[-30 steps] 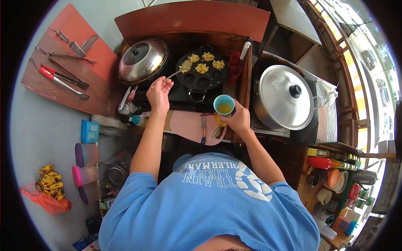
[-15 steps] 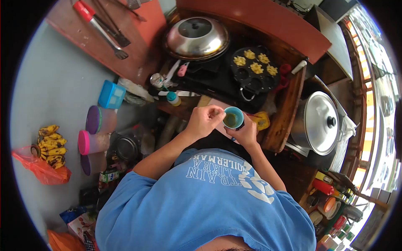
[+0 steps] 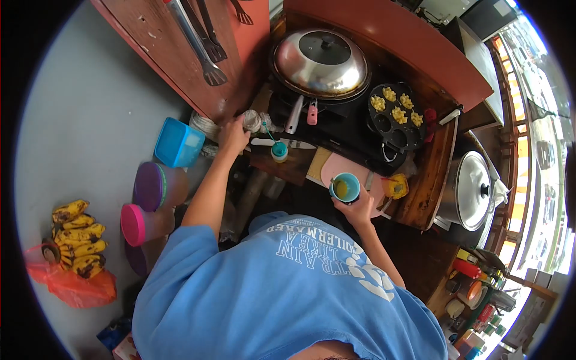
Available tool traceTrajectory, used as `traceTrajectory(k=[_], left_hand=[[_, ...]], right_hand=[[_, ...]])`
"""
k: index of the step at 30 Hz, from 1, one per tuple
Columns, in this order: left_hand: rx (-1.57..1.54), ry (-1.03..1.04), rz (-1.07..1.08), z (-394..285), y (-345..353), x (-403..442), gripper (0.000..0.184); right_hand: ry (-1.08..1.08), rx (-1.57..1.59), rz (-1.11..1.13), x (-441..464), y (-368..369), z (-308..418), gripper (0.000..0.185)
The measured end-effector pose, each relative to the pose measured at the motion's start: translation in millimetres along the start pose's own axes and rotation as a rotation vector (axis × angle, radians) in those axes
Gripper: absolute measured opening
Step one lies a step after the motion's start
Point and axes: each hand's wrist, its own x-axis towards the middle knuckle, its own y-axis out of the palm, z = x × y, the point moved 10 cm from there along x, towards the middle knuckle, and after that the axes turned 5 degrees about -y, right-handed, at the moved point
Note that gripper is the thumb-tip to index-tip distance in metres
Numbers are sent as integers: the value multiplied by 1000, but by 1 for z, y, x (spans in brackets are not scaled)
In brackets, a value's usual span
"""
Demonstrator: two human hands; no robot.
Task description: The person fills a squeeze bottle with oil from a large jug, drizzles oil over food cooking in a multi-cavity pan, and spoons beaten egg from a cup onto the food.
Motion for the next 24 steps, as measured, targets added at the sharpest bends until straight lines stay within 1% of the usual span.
traceTrajectory(k=[1,3,4,6,10,12,13,15,16,18,20,21,22,23,24], left_hand=[[-2,9,3,3,11,8,49],[136,83,-12,-7,32,24,68],[130,98,-9,-6,41,35,68],[118,-45,313,12,85,55,75],[189,-46,410,9,83,68,77],[196,-65,279,7,62,67,72],[202,-48,286,3,56,61,72],[190,-83,188,1,27,51,67],[195,-70,192,-4,14,47,67],[247,-145,162,-11,-17,40,60],[233,-95,140,-20,-47,37,54],[105,-48,21,-22,-69,34,50],[58,28,0,-35,-95,28,54],[42,51,116,-48,-111,28,63],[-176,153,132,-29,-108,41,72]], right_hand=[[5,-2,-8,-3,2,1,60],[34,-22,-37,-10,2,6,60],[43,-27,-50,-14,3,6,60],[84,-9,-93,-23,2,2,59],[150,-8,-150,-41,-1,-2,59],[158,-29,-190,-49,-4,-6,59],[172,-26,-203,-53,-7,-6,59],[200,-48,-219,-57,-12,-6,59],[210,-44,-229,-59,-13,-9,59],[190,-31,-254,-64,-17,-12,60],[193,4,-252,-69,-21,-18,59],[189,36,-267,-72,-27,-17,59],[211,93,-287,-78,-33,-19,61],[262,53,-388,-89,-48,-26,61],[215,87,-365,-93,-50,-28,62]])
